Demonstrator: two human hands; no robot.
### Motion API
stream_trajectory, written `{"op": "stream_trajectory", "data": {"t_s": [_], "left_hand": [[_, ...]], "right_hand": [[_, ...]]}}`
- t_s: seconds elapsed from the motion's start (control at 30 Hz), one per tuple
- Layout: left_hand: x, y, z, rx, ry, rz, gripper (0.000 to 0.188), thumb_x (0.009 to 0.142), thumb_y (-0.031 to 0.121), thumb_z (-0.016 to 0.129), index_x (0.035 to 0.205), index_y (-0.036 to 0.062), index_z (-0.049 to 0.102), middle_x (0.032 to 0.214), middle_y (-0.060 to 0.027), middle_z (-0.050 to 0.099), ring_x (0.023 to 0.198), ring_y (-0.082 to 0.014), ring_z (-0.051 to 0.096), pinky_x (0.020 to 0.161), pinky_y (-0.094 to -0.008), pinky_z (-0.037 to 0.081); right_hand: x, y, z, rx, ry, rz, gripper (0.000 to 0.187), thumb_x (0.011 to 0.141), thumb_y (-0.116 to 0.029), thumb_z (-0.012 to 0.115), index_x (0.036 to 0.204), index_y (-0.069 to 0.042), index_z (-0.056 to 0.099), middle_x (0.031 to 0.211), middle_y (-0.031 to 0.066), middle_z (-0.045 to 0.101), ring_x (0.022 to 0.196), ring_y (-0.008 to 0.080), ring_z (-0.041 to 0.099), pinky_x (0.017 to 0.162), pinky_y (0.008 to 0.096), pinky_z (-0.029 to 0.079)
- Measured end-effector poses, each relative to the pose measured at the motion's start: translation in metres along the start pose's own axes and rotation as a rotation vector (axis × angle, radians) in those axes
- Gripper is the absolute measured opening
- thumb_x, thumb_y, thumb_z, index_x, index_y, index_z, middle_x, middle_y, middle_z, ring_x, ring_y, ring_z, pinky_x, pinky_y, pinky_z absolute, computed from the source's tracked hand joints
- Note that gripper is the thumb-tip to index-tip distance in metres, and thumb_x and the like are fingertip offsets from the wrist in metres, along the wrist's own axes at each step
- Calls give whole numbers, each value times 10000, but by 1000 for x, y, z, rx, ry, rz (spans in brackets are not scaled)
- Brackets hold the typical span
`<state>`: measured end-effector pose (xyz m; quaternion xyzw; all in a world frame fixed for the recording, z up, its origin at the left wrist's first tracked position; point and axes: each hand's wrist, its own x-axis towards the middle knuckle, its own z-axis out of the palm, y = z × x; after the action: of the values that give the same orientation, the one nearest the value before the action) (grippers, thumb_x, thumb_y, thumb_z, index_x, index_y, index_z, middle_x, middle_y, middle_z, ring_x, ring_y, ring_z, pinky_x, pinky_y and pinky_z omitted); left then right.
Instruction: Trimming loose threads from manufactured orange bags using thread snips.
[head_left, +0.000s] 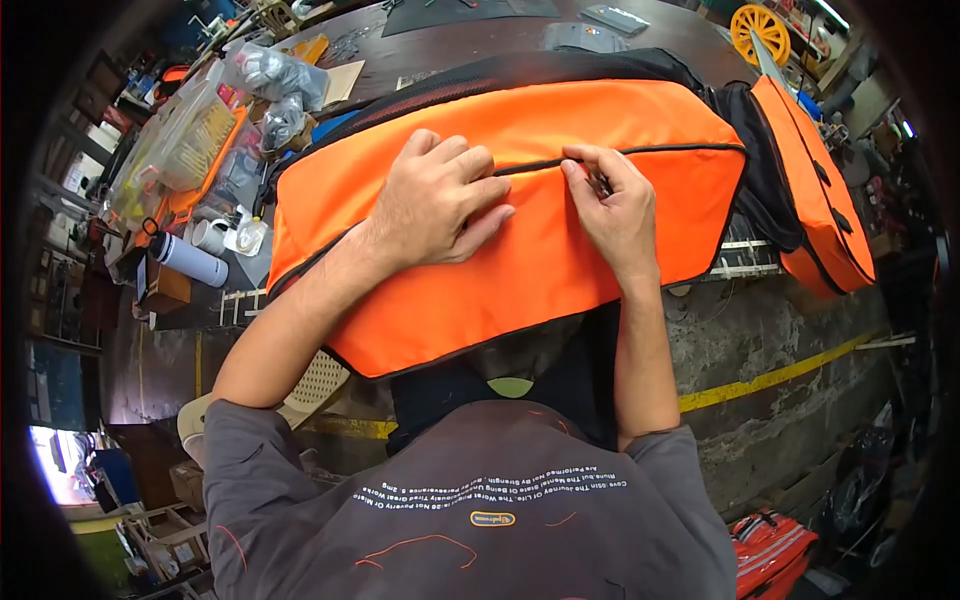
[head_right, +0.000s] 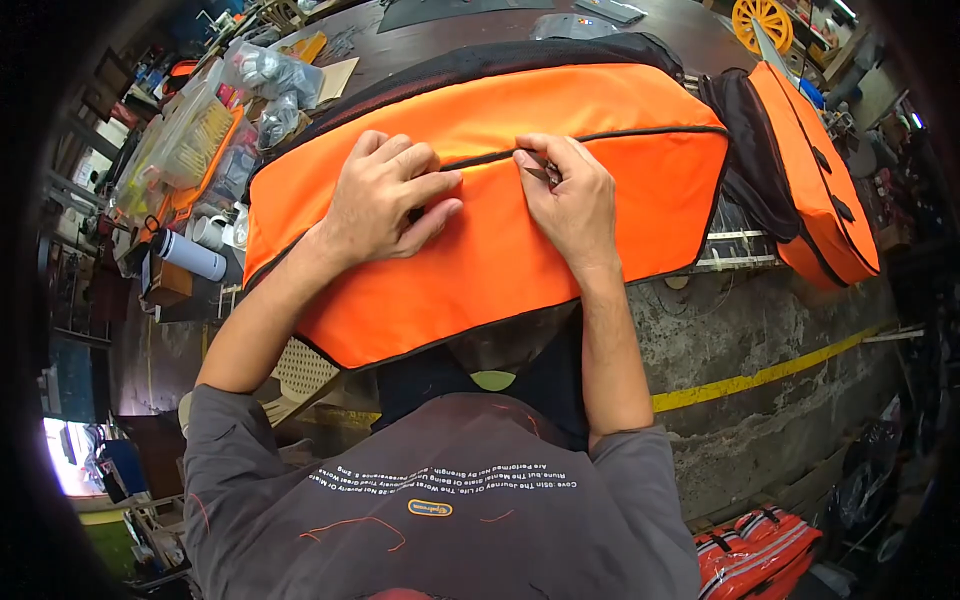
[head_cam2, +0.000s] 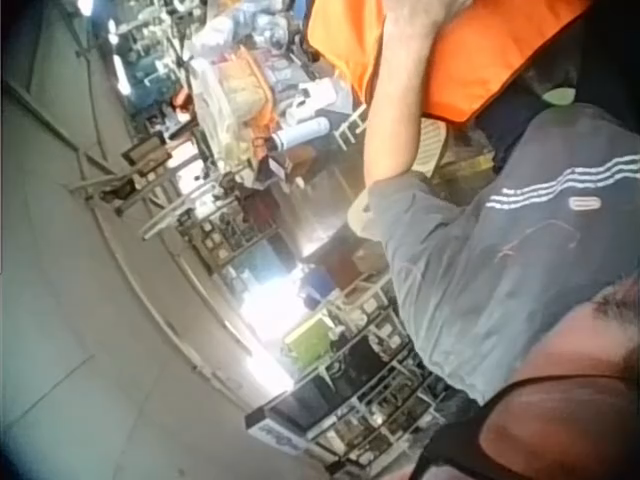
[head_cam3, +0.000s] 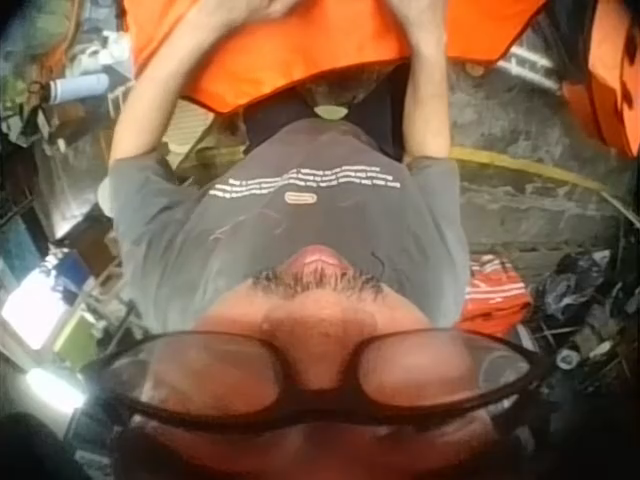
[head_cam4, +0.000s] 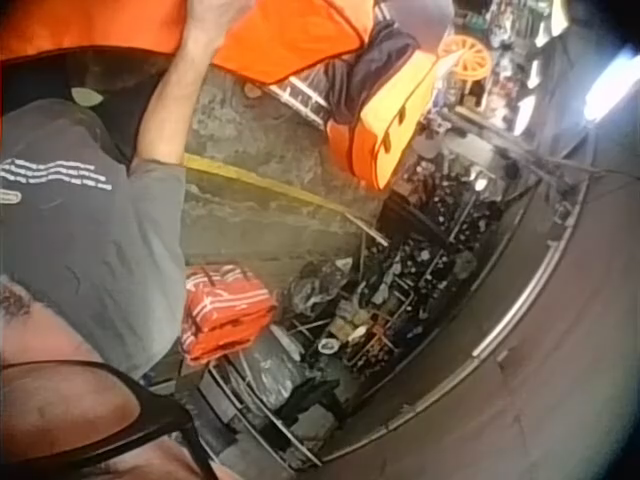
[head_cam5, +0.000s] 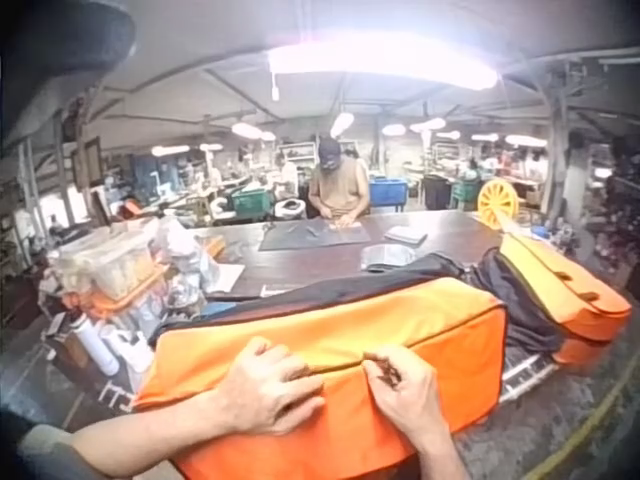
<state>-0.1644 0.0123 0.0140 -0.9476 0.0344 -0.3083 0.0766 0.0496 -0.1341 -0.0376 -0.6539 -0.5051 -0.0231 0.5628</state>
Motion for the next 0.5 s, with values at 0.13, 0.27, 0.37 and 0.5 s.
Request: {"op": "stream_trajectory", "data": {"t_s": [0.13,0.27,0.37,0.5], "left_hand": [[-4,-7,20,186,-66,103,273,929,258,811,1168,132,772,952,-29,636,897,-221,642,837,-393,457],[-9,-4,25,316,-143,-21,552,899,326,838,1407,165,693,1216,-53,652,1095,-235,649,931,-421,475],[3,-26,-19,214,-82,-312,723,906,424,854,1530,137,630,1470,-166,618,1376,-372,589,1161,-544,448],[-16,-107,-49,191,-505,-572,936,988,621,745,1672,59,439,1597,-265,573,1452,-458,569,1204,-547,466]], "right_hand": [[-3,11,1,-69,69,-62,306,979,-137,815,1261,-31,760,1048,169,804,869,319,788,784,420,623],[-10,20,-17,-219,168,14,236,988,-229,826,1018,-22,716,869,153,742,718,309,712,676,430,560],[-45,48,-52,-54,-166,351,563,1059,-352,790,709,-37,482,612,46,465,621,115,400,565,373,365],[-144,63,-57,336,-477,782,534,1124,-469,671,812,-46,768,695,-30,632,678,83,568,695,279,505]]}}
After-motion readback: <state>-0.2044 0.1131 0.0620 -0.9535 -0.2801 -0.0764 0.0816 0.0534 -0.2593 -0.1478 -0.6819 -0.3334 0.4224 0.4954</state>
